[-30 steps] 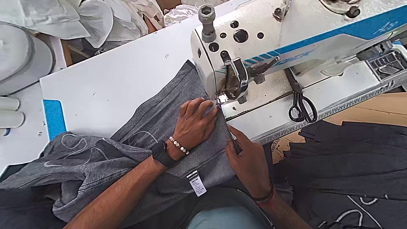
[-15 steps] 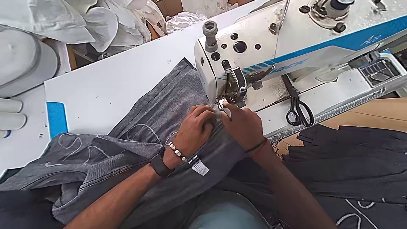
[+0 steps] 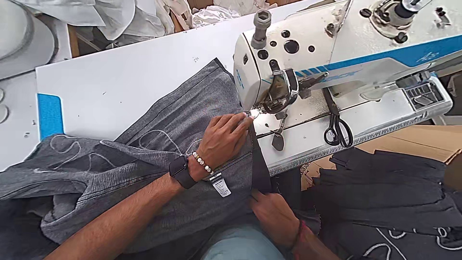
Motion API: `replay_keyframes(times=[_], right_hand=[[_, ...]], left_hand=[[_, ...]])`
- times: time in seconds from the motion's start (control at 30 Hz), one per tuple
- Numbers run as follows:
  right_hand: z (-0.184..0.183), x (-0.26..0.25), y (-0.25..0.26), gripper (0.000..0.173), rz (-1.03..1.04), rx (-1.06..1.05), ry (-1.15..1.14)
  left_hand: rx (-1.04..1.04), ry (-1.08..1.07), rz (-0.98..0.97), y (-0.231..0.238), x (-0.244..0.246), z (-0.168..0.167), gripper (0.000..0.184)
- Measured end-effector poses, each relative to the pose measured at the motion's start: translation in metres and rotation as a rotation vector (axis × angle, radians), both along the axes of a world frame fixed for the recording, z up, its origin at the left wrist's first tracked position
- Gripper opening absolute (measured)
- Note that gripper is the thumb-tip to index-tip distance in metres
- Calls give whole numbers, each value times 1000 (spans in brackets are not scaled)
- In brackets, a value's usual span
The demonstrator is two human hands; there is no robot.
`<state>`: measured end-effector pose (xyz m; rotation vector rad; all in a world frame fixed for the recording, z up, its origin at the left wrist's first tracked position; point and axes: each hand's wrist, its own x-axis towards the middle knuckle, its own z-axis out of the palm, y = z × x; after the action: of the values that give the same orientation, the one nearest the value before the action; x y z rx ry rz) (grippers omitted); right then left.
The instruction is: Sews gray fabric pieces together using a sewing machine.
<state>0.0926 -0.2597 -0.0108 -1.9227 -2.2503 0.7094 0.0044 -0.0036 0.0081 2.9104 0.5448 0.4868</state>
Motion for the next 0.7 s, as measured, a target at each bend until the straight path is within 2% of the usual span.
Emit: replay_keyframes(times=[0.1, 0.13, 0.17, 0.2, 0.27, 0.33, 0.37, 0.47, 0.7], right_hand=[[9, 4, 27, 26, 98, -509, 82], [17, 10, 36, 25, 138, -576, 132], [27, 18, 41, 22, 145, -533, 217], [37, 26, 43, 19, 90, -391, 326], [51, 34, 55, 22, -214, 21, 423], [53, 46, 85, 25, -552, 313, 287], [48, 52, 100, 25, -672, 372, 206], [32, 54, 128, 27, -853, 320, 107], [32, 43, 137, 20, -897, 252, 0]], left_hand=[[81, 17, -7, 9, 2, 1, 37], [102, 12, -10, 12, 2, 0, 36], [111, 5, -12, 14, 2, 0, 36], [112, 1, -11, 14, 1, -2, 36], [103, -1, -13, 14, 0, -3, 36], [98, 1, -16, 15, 2, -2, 36], [93, 3, -20, 14, 2, -2, 36], [90, 24, -7, 13, 0, -1, 37], [86, -11, 2, 15, 0, -5, 36]])
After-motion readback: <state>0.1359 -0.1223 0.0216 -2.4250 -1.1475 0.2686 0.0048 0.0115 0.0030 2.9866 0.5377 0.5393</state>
